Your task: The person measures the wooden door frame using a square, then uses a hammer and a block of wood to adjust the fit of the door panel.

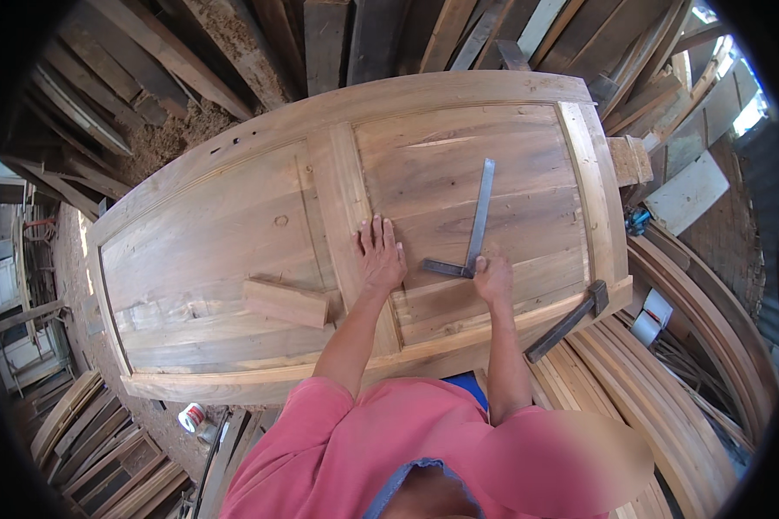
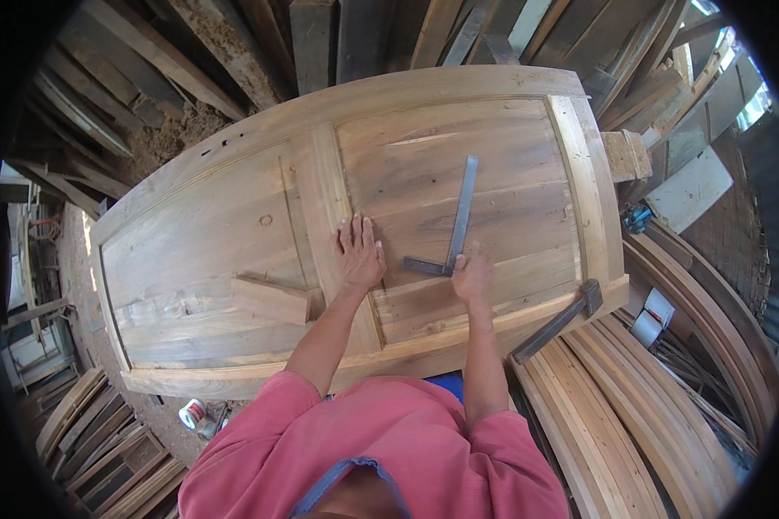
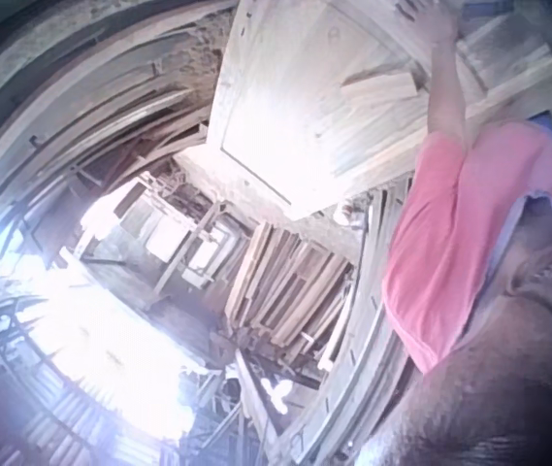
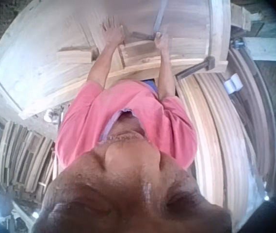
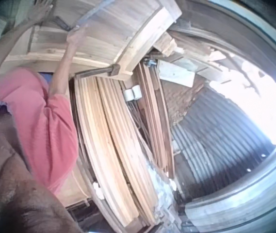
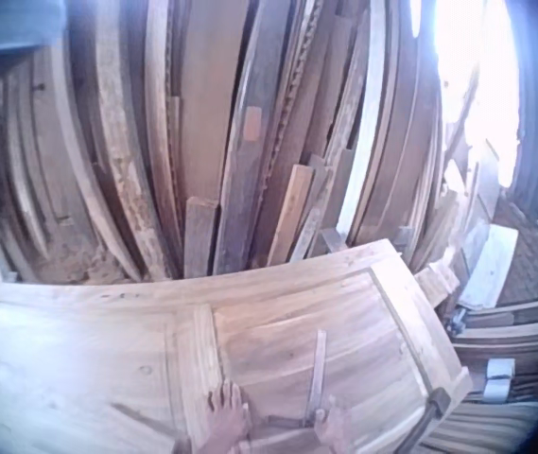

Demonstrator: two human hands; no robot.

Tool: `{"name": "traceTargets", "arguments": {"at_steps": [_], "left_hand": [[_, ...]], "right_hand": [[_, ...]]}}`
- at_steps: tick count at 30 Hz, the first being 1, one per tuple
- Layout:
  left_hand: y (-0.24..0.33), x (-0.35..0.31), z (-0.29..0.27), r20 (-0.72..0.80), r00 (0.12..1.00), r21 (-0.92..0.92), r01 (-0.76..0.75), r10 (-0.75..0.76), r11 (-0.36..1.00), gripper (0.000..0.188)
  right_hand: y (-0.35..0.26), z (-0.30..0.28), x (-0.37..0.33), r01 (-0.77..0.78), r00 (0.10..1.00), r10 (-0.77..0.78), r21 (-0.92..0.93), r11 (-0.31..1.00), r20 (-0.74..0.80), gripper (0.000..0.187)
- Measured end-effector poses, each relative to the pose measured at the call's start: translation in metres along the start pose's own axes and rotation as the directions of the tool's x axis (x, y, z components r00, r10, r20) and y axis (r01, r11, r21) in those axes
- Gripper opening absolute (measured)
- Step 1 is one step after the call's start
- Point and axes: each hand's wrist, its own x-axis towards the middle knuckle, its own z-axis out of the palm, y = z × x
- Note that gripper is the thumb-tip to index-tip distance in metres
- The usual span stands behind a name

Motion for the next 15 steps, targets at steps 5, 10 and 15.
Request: {"name": "traceTargets", "arguments": {"at_steps": [5,10,15], "left_hand": [[-0.010,-0.004,-0.016,0.032,0.997,-0.089,-0.065,0.068,0.994,0.068],[-0.100,-0.053,-0.041,-0.025,0.984,-0.252,-0.175,0.175,0.952,0.078],[-0.171,-0.108,-0.124,0.408,0.900,0.103,-0.213,0.154,0.972,0.095]], "right_hand": [[0.088,-0.023,-0.059,-0.051,0.997,0.034,-0.276,0.960,-0.064,0.057],[0.132,-0.071,-0.108,-0.570,0.817,0.530,-0.181,0.801,-0.227,0.068],[0.253,-0.073,-0.136,-0.629,0.764,0.623,0.021,0.777,-0.167,0.076]]}}
